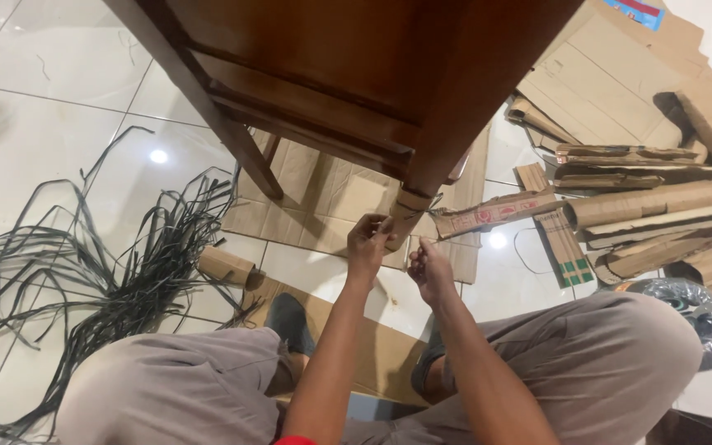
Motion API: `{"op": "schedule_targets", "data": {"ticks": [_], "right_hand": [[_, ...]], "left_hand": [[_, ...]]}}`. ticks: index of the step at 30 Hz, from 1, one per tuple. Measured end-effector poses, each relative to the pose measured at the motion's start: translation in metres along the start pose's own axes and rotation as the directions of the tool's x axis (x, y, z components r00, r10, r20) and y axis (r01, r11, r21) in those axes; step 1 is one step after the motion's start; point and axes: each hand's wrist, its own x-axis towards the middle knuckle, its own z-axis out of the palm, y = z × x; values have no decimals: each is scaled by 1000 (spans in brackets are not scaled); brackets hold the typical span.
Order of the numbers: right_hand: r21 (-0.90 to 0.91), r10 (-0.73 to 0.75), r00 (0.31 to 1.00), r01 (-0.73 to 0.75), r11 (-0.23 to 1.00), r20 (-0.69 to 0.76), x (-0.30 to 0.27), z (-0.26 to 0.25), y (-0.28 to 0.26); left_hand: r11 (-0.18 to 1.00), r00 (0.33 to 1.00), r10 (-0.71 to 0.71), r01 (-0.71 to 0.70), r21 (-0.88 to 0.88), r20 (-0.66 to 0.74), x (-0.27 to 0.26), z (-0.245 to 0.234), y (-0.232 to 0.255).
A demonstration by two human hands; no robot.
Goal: Wrapping the legs of a wooden chair with cardboard and securing them with plastic ties.
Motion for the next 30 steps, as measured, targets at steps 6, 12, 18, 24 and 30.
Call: {"op": "schedule_targets", "data": {"ticks": [6,12,18,24,30], "right_hand": [[-220,16,1000,-21,975,-24,15,9,28],[-387,45,999,-43,921,-4,21,27,65],[-519,91,995,-61,853,32,21,47,103],[-613,115,988,-26,790,106,21,60,133],[-671,133,983,-13,742,128,31,67,154]], "left_hand": [[993,989,-72,83,83,-129,5,-30,-13],[954,946,-146,212,211,-291,23,-79,-62],[854,839,-153,378,357,-522,46,-152,-102],[821,627,73,404,403,-776,24,-215,-81],[652,651,129,512,559,-748,-32,-230,-33]]}}
